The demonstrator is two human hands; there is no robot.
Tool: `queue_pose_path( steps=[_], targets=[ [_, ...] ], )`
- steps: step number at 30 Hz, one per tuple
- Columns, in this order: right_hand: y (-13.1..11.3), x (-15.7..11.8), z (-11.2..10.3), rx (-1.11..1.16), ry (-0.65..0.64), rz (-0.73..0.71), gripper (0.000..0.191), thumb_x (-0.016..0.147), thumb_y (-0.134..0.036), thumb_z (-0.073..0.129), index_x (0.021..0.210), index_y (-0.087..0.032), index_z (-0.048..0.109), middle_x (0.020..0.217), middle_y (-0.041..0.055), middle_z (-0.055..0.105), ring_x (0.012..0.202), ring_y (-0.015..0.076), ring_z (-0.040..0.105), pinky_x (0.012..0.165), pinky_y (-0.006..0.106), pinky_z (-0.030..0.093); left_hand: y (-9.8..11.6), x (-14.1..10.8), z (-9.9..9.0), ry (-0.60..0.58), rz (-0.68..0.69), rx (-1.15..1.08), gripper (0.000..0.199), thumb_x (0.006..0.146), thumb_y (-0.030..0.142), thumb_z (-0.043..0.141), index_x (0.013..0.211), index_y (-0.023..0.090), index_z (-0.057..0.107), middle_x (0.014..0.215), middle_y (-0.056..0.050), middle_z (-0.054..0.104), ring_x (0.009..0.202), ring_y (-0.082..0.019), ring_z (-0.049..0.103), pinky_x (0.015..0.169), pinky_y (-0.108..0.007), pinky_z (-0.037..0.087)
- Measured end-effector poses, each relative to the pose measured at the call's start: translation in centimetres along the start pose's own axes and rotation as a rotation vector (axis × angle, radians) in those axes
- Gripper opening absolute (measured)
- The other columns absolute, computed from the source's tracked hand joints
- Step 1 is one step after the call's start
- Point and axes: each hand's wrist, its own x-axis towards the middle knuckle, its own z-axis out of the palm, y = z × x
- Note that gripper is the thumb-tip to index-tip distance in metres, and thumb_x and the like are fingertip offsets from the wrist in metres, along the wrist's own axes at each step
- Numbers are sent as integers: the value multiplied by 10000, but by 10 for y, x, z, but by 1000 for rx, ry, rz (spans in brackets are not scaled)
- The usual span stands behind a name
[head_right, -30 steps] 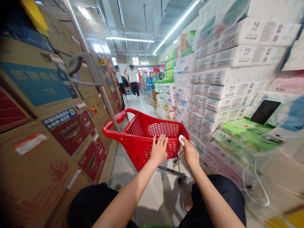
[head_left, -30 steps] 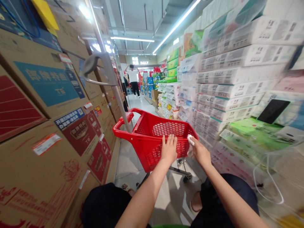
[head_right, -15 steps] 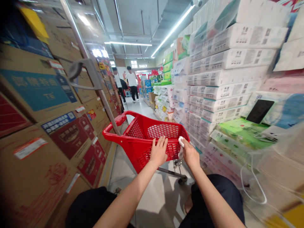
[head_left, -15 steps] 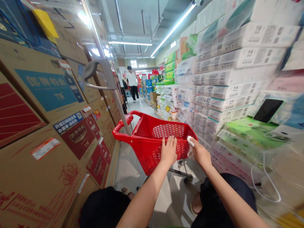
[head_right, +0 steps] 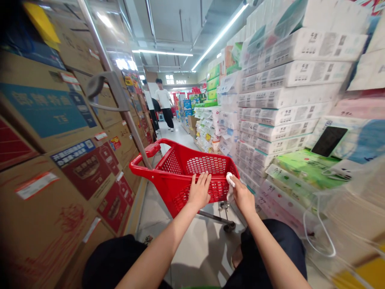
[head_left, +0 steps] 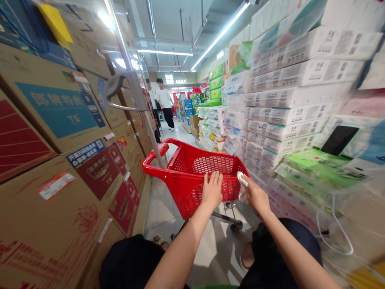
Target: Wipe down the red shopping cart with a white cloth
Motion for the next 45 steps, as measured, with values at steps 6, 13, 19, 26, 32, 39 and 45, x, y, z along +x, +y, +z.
queue_pose_path(
  steps=[6, 13, 19, 26, 32, 39, 45],
  targets=[
    [-45, 11, 18, 20, -42, -93, 595, 966, -160, 431, 1530, -353, 423, 1549, -6, 491, 1318, 190, 577, 1027, 346, 544, 4, 4, 1, 28, -15, -11, 882, 816, 311, 593, 1603, 131, 240, 1674, -132, 247, 1554, -295, 166, 1264, -552, 85],
    [-11, 0, 3, 39, -52, -70, 658, 937, -153, 451, 1543, -401, 388, 1542, -38, 496, 1288, 192, 602, 1000, 354, 563, -2, -1, 0, 19, 25, -1, 946, 810, 325, 608, 1625, 147, 161, 1682, -107, 236, 1560, -286, 148, 1269, -534, 112],
    [4, 1, 2, 16, 32, 87, 548, 973, -221, 438, 1496, -380, 473, 1481, -1, 569, 1240, 229, 640, 960, 391, 584, 8, 4, 4, 5, 4, -22, 899, 827, 346, 585, 1615, 129, 210, 1689, -116, 200, 1564, -290, 138, 1266, -558, 87],
    [-53, 11, 20, 72, -66, -127, 643, 937, -142, 453, 1546, -340, 405, 1553, -1, 484, 1333, 187, 563, 1035, 340, 539, 7, 4, 3, 46, 9, -21, 871, 845, 313, 548, 1616, 112, 195, 1686, -121, 209, 1562, -268, 156, 1271, -534, 91],
    [-9, 3, 0, 45, -52, -39, 595, 970, -180, 427, 1534, -369, 411, 1520, -6, 528, 1282, 209, 609, 1007, 382, 561, -3, -1, 3, 25, 21, 7, 941, 814, 323, 601, 1620, 109, 165, 1697, -121, 155, 1568, -266, 129, 1271, -528, 97],
    [-29, 8, 17, 42, -41, -53, 634, 950, -139, 443, 1541, -368, 403, 1550, -4, 492, 1331, 199, 566, 1043, 370, 534, 8, 5, 5, 28, -1, 14, 931, 788, 308, 598, 1606, 87, 213, 1695, -136, 147, 1569, -291, 117, 1265, -567, 80],
    [-13, 5, 6, 50, -115, -114, 702, 926, -117, 449, 1559, -404, 351, 1577, -36, 447, 1316, 171, 576, 1031, 338, 536, -19, -4, -9, 71, 86, 0, 914, 797, 264, 610, 1605, 95, 219, 1704, -118, 120, 1574, -247, 116, 1281, -447, 123]
  ],
)
